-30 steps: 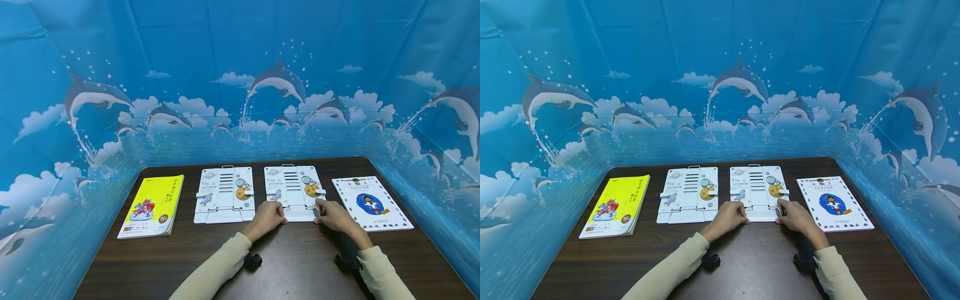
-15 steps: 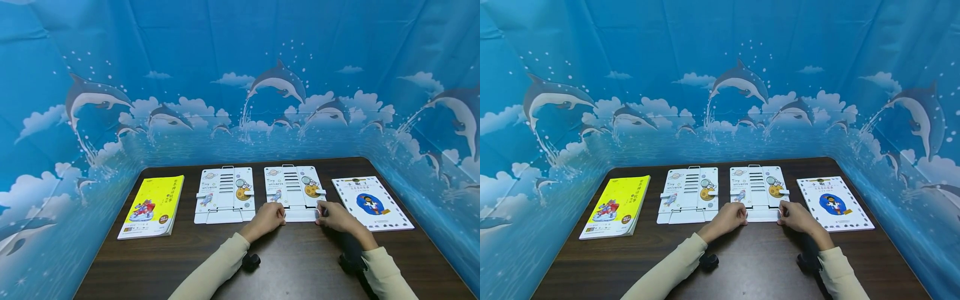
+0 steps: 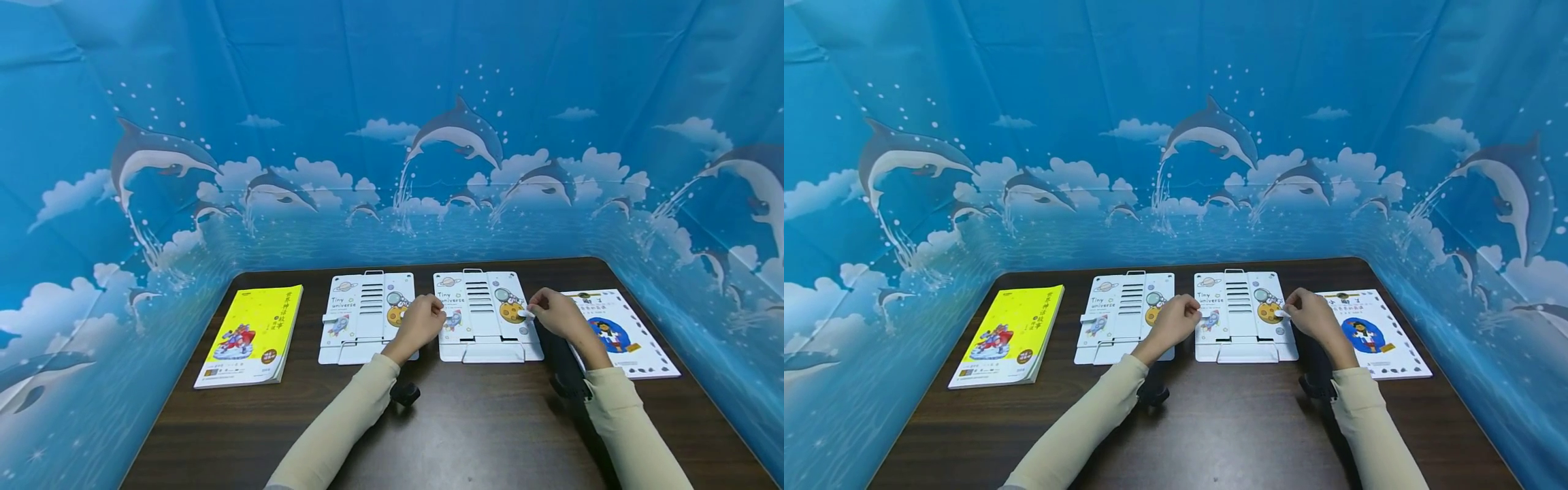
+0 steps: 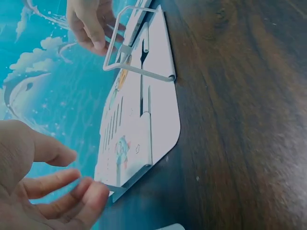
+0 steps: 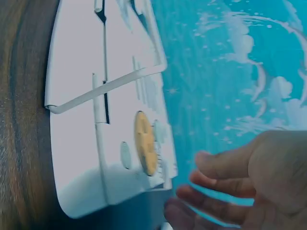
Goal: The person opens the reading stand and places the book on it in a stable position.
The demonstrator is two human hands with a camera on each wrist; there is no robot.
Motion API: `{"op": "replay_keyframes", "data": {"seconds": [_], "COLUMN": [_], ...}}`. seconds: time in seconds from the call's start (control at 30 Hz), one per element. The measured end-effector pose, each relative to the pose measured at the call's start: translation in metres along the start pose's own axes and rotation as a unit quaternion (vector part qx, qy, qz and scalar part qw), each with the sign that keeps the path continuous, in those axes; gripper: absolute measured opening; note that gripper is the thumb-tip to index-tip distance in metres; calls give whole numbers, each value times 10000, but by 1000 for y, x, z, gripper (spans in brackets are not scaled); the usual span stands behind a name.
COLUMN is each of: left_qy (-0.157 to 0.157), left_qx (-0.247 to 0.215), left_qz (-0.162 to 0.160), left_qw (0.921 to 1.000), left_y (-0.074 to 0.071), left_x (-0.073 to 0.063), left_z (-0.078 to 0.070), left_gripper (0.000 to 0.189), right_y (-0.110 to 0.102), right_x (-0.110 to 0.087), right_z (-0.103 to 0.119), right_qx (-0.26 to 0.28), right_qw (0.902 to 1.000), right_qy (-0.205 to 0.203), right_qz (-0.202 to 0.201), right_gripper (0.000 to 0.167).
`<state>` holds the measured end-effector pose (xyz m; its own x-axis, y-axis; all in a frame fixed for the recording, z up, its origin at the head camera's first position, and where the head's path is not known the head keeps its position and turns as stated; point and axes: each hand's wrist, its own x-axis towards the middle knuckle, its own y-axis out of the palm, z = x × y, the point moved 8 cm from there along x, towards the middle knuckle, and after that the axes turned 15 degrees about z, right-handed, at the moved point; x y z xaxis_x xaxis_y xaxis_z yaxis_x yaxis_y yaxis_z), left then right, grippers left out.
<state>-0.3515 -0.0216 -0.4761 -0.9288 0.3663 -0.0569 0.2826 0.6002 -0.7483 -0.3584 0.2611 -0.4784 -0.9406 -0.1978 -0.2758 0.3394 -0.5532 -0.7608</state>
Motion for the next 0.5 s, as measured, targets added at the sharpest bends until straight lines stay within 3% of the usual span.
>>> {"op": "replay_keyframes", "data": {"seconds": [0.27, 0.5], "left_qy": [-520, -663], "left_qx": [-450, -900], "left_qz": [455, 306], "left_qw": [9966, 9933], "left_y": [14, 18], "left_x": [14, 14], "left_z": [13, 15], "left_gripper": [48, 50], "right_y": [13, 17], "right_x": [24, 28], "right_z": [-15, -13], "right_qx": [124, 227], "right_qw": [9990, 9990], "right_qy": [412, 387], "right_qz": [81, -92], "right_gripper": [39, 41]}}
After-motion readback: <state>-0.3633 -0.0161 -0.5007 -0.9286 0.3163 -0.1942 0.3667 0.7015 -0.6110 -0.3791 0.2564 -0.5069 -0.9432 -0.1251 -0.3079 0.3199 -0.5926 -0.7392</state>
